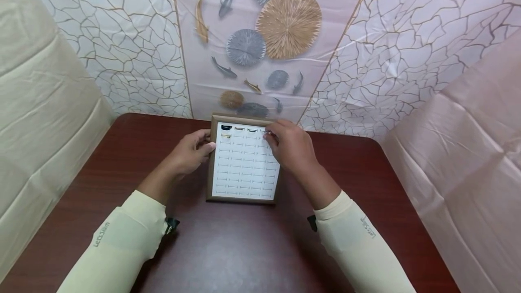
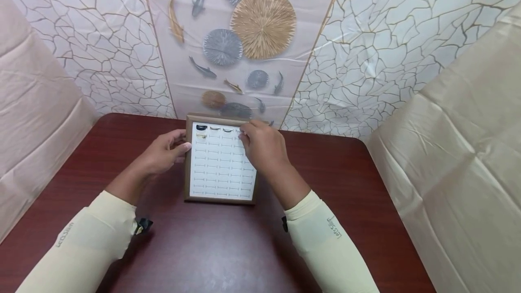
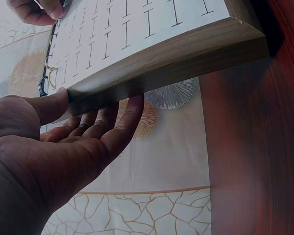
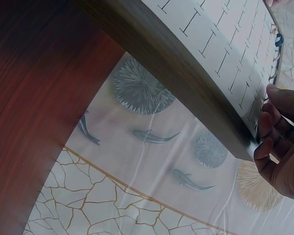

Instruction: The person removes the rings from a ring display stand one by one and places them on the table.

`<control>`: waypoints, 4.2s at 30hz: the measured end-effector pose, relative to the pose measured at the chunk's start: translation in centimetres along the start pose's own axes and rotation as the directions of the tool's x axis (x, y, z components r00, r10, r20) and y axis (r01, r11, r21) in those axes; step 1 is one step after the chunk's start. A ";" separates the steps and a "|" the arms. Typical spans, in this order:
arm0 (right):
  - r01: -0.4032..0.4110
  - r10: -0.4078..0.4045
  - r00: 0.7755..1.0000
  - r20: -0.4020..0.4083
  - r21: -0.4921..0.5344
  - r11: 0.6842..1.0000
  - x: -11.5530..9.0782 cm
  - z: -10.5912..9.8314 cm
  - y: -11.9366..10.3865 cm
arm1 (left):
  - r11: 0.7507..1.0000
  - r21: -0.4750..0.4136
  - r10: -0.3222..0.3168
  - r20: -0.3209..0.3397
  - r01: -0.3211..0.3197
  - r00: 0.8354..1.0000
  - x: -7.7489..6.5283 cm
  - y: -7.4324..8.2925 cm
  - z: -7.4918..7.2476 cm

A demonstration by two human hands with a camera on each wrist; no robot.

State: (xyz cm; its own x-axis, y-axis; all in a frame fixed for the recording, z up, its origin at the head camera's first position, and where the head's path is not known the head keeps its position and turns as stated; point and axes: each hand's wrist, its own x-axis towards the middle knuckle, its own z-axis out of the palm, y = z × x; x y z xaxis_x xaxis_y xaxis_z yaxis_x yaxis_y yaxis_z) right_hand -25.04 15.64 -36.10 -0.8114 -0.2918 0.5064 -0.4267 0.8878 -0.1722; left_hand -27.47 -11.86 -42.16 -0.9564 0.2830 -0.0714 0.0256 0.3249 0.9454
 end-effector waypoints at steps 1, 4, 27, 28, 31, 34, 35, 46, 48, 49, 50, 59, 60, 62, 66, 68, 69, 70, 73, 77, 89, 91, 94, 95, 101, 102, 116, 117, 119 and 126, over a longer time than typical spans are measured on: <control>0.005 -0.005 1.000 -0.005 -0.005 1.000 0.0 0.1 0.0 | 1.000 0.001 -0.001 -0.001 0.001 1.000 0.0 0.0 0.0; 0.021 -0.021 1.000 -0.019 -0.011 1.000 0.1 0.2 0.0 | 1.000 0.000 -0.002 -0.004 0.002 1.000 0.0 0.1 0.1; 0.109 -0.109 0.991 -0.075 0.004 0.994 0.0 0.6 0.7 | 0.999 0.024 0.021 -0.025 -0.021 0.999 0.1 -0.4 0.1; 0.116 -0.115 0.990 -0.079 0.013 0.993 0.0 0.5 0.8 | 1.000 0.023 0.019 -0.025 -0.019 0.999 0.1 -0.4 0.1; 0.128 -0.124 0.988 -0.086 0.042 0.991 -0.2 0.5 0.9 | 1.000 0.019 0.015 -0.025 -0.015 1.000 0.1 -0.3 0.2; 0.134 -0.128 0.987 -0.092 0.067 0.989 -0.4 0.5 1.1 | 1.000 0.015 0.016 -0.024 -0.015 1.000 0.0 -0.2 0.2; 0.136 -0.129 0.987 -0.095 0.076 0.988 -0.4 0.5 1.2 | 1.000 0.014 0.016 -0.024 -0.016 1.000 0.0 -0.2 0.2; 0.211 -0.185 0.969 -0.165 0.160 0.964 -1.1 0.5 2.0 | 0.999 0.019 0.030 -0.025 -0.030 0.999 -0.1 0.1 0.4; 0.216 -0.191 0.967 -0.167 0.153 0.964 -1.2 0.3 2.1 | 0.999 0.016 0.029 -0.027 -0.028 0.999 -0.1 0.0 0.4; 0.218 -0.193 0.967 -0.169 0.148 0.965 -1.3 0.2 2.1 | 1.000 0.013 0.026 -0.027 -0.025 0.999 -0.1 0.0 0.4; 0.222 -0.196 0.965 -0.173 0.145 0.964 -1.5 0.1 2.2 | 1.000 0.012 0.023 -0.027 -0.023 0.999 -0.1 0.0 0.4; 0.227 -0.200 0.960 -0.195 0.128 0.965 -3.0 -1.0 4.0 | 1.000 0.002 0.017 -0.017 -0.017 1.000 -0.1 0.2 0.4; 0.222 -0.195 0.961 -0.196 0.128 0.967 -3.2 -1.0 4.2 | 1.000 0.004 0.019 -0.016 -0.019 1.000 -0.1 0.2 0.4; 0.210 -0.183 0.963 -0.196 0.129 0.969 -3.5 -1.2 4.5 | 1.000 0.015 0.018 -0.017 -0.018 1.000 -0.1 0.1 0.3; 0.190 -0.161 0.966 -0.204 0.131 0.973 -4.1 -1.6 5.3 | 0.999 0.041 0.018 -0.019 -0.017 1.000 -0.1 0.1 0.3; 0.179 -0.151 0.968 -0.203 0.127 0.976 -4.4 -1.9 5.6 | 0.999 0.048 0.017 -0.019 -0.016 1.000 -0.1 0.1 0.3; 0.173 -0.146 0.969 -0.202 0.125 0.977 -4.6 -2.0 5.8 | 0.999 0.047 0.017 -0.018 -0.016 1.000 -0.1 0.1 0.4; 0.167 -0.141 0.970 -0.199 0.124 0.978 -4.7 -2.1 6.0 | 0.999 0.046 0.016 -0.018 -0.016 1.000 -0.1 0.1 0.3; 0.144 -0.121 0.975 -0.184 0.117 0.983 -5.1 -2.3 6.5 | 0.999 0.037 0.017 -0.018 -0.016 1.000 -0.1 0.0 0.3; 0.131 -0.111 0.978 -0.178 0.102 0.986 -5.6 -2.5 7.5 | 0.999 0.028 0.023 -0.015 -0.023 1.000 -0.1 0.0 0.3; 0.044 -0.041 0.993 -0.114 0.026 0.999 -8.0 -3.3 11.2 | 0.999 0.016 0.035 -0.006 -0.035 0.999 -0.1 0.3 0.7; 0.013 -0.011 0.997 -0.082 0.029 0.999 -8.3 -3.5 11.8 | 0.999 0.022 0.036 -0.006 -0.036 0.999 -0.2 0.3 0.6; -0.048 0.048 0.999 -0.012 0.047 0.998 -8.6 -3.6 12.7 | 0.999 0.026 0.033 -0.008 -0.032 0.999 -0.3 0.2 0.4; -0.070 0.069 0.998 0.014 0.051 0.996 -8.7 -3.7 13.1 | 0.999 0.026 0.033 -0.006 -0.033 0.999 -0.3 0.2 0.4; -0.164 0.159 0.974 0.158 0.018 0.986 -9.5 -4.0 14.9 | 0.999 0.024 0.036 0.005 -0.036 0.999 -0.3 0.2 0.4; -0.176 0.171 0.967 0.187 0.010 0.984 -9.6 -4.0 15.2 | 0.999 0.026 0.036 0.006 -0.036 0.999 -0.3 0.2 0.4; -0.291 0.329 0.770 0.547 -0.158 0.944 -10.0 -2.8 18.1 | 0.999 0.024 0.030 0.017 -0.030 0.999 -0.3 0.3 0.4; -0.294 0.338 0.761 0.554 -0.170 0.941 -10.0 -2.7 18.2 | 0.999 0.025 0.033 0.017 -0.033 0.999 -0.2 0.3 0.4; -0.296 0.353 0.743 0.568 -0.194 0.935 -9.9 -2.4 18.5 | 0.999 0.025 0.040 0.016 -0.041 0.999 -0.2 0.4 0.3; -0.254 0.372 0.683 0.628 -0.273 0.928 -9.3 -1.0 18.6 | 0.999 0.020 0.038 0.018 -0.038 0.999 -0.3 0.3 0.3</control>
State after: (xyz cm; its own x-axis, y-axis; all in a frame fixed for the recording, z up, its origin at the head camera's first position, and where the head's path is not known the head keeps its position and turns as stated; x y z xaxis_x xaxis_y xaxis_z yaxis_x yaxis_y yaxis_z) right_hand -25.05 35.22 -43.16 -0.9640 -0.0932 -0.2489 -0.0812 0.9950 -0.0580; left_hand -27.08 -11.58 -41.94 -0.9494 0.3113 -0.0416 0.0677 0.3321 0.9408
